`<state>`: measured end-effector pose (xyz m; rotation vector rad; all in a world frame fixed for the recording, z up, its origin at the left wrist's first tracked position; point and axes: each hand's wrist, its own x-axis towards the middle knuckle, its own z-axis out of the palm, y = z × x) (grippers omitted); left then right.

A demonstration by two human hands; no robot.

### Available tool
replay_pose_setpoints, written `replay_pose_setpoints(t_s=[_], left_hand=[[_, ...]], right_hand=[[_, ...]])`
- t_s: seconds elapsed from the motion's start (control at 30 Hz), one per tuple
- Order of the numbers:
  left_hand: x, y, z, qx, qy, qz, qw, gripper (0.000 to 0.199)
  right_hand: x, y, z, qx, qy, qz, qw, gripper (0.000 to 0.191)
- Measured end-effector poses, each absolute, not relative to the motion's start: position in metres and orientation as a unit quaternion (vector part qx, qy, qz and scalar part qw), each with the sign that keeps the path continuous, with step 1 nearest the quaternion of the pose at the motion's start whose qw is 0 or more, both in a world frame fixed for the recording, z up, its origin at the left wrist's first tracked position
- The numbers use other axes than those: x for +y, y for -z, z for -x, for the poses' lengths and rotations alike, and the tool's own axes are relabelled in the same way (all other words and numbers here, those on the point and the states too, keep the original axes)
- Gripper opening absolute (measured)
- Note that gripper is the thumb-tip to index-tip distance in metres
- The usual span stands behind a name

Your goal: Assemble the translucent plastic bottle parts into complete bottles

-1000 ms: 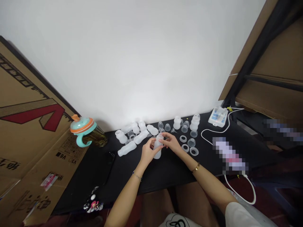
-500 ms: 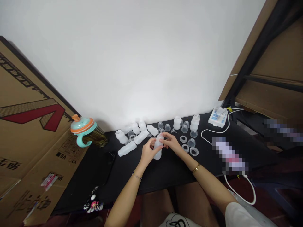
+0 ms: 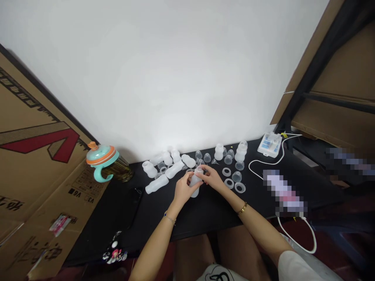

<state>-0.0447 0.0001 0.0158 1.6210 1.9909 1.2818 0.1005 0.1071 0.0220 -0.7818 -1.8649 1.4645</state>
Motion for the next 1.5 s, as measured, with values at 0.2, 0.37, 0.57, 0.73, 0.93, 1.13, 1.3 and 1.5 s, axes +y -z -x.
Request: replay_pose_setpoints(t_s=[0.2, 0.37, 0.57, 0.73, 0.93, 1.13, 1.3, 1.5], left_hand=[[0.002, -0.017, 0.046, 0.672, -0.488, -0.532, 0.169, 0.046], [0.002, -0.018, 0.046, 0.662, -0.502, -0.52, 0.198, 0.047], [0.002, -0.017, 0.046, 0.681, -0.48, -0.528, 0.165, 0.049], [0.001, -0.018, 0.046, 0.692, -0.452, -0.547, 0.131, 0.048], [-0.001, -0.02, 0.045, 0.708, -0.419, -0.559, 0.104, 0.051], [-0.001, -0.019, 0.044, 0.702, -0.428, -0.556, 0.117, 0.051], [0.001, -0.019, 0.046, 0.662, -0.49, -0.534, 0.193, 0.046], [0.001, -0.018, 0.046, 0.658, -0.493, -0.536, 0.19, 0.048]], right_hand=[[0.11, -0.014, -0.097, -0.692, -0.593, 0.274, 0.306, 0.054], [0.113, -0.012, -0.096, -0.671, -0.626, 0.238, 0.319, 0.053], [0.112, -0.013, -0.099, -0.679, -0.61, 0.241, 0.33, 0.046], [0.112, -0.012, -0.099, -0.689, -0.596, 0.252, 0.327, 0.044], [0.112, -0.011, -0.099, -0.688, -0.594, 0.263, 0.323, 0.044], [0.11, -0.016, -0.1, -0.704, -0.566, 0.271, 0.332, 0.042], [0.11, -0.017, -0.1, -0.688, -0.595, 0.252, 0.33, 0.043], [0.108, -0.021, -0.101, -0.692, -0.589, 0.258, 0.328, 0.043]])
